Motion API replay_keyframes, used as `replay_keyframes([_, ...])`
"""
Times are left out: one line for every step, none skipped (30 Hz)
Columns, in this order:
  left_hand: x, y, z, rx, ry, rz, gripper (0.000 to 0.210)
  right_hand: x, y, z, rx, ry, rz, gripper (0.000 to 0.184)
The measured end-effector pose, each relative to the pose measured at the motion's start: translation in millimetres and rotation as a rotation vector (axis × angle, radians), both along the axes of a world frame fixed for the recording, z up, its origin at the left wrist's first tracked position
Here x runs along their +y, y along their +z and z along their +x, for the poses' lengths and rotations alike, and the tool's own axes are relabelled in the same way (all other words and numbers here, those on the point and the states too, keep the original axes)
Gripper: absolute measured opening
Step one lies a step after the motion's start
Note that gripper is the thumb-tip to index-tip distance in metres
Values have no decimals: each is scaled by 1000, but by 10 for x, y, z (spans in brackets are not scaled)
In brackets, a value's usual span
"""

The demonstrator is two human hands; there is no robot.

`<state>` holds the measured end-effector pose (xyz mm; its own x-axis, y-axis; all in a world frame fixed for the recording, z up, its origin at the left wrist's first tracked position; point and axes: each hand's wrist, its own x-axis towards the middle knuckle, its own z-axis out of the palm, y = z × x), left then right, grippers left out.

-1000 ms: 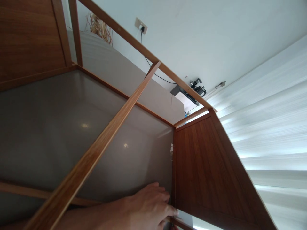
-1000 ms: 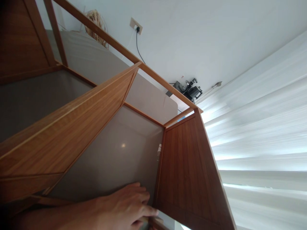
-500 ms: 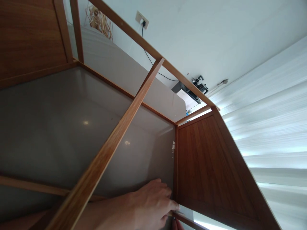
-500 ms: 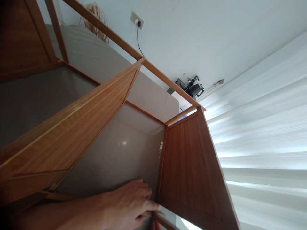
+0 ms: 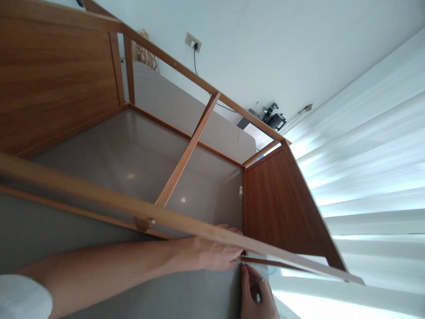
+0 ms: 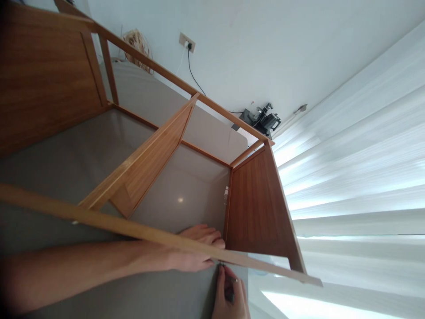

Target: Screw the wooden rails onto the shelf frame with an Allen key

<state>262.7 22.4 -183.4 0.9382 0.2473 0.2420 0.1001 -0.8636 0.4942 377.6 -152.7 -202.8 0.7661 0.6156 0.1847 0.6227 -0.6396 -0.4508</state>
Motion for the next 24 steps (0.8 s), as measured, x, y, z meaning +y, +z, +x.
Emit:
replay_keyframes([-14, 13, -9, 3, 16, 0, 34, 9, -2, -8, -17, -4, 35, 40])
replay_keyframes([-25, 30, -14, 22, 22, -7, 37, 16, -4, -13, -12, 24, 66, 43])
replay_keyframes([-35, 52, -14, 39, 37, -19, 40, 22, -5, -15, 1, 58, 86, 44])
replay_keyframes([-44, 74, -7, 51, 60, -39, 42, 25, -4, -15, 24, 90, 98, 43])
replay_keyframes([-54, 96, 9, 58, 91, -72, 43, 26, -1, -13, 49, 124, 109, 42])
replay_keyframes([-67, 114, 32, 60, 123, -115, 46, 26, 3, -11, 60, 143, 130, 41])
replay_keyframes([-83, 127, 60, 64, 148, -122, 50, 26, 9, -11, 66, 157, 150, 39])
replay_keyframes([-101, 134, 91, 66, 165, -123, 52, 26, 14, -12, 76, 167, 164, 38])
replay_keyframes([-121, 137, 121, 68, 176, -126, 52, 26, 20, -16, 81, 178, 180, 37])
replay_keyframes([-139, 136, 146, 68, 184, -129, 52, 28, 25, -21, 70, 179, 193, 37])
replay_keyframes([-155, 133, 164, 66, 188, -134, 52, 32, 29, -28, 60, 176, 199, 36])
replay_keyframes([-166, 130, 174, 63, 189, -141, 51, 36, 33, -36, 50, 175, 207, 37])
replay_keyframes([-172, 127, 177, 57, 186, -147, 50, 41, 37, -43, 41, 177, 212, 37])
replay_keyframes([-172, 125, 174, 49, 180, -152, 49, 45, 41, -50, 33, 181, 216, 37])
replay_keyframes([-168, 124, 166, 40, 172, -155, 47, 49, 44, -55, 27, 186, 219, 37])
replay_keyframes([-161, 123, 156, 30, 165, -157, 46, 52, 47, -58, 22, 191, 222, 36])
replay_keyframes([-152, 122, 147, 21, 158, -159, 44, 53, 49, -60, 19, 194, 224, 35])
replay_keyframes([-143, 121, 139, 15, 151, -159, 42, 54, 50, -59, 16, 197, 227, 35])
replay_keyframes([-134, 119, 133, 12, 145, -160, 41, 54, 50, -58, 15, 197, 229, 34])
replay_keyframes([-127, 116, 130, 11, 138, -160, 40, 54, 49, -58, 13, 196, 233, 34])
replay_keyframes([-121, 112, 130, 12, 131, -161, 39, 54, 48, -58, 11, 194, 237, 34])
replay_keyframes([-116, 107, 131, 15, 122, -160, 37, 53, 47, -60, 9, 190, 242, 34])
replay_keyframes([-112, 101, 133, 19, 113, -160, 36, 53, 47, -64, 6, 185, 248, 35])
replay_keyframes([-108, 94, 137, 24, 105, -159, 35, 52, 47, -70, 3, 179, 254, 35])
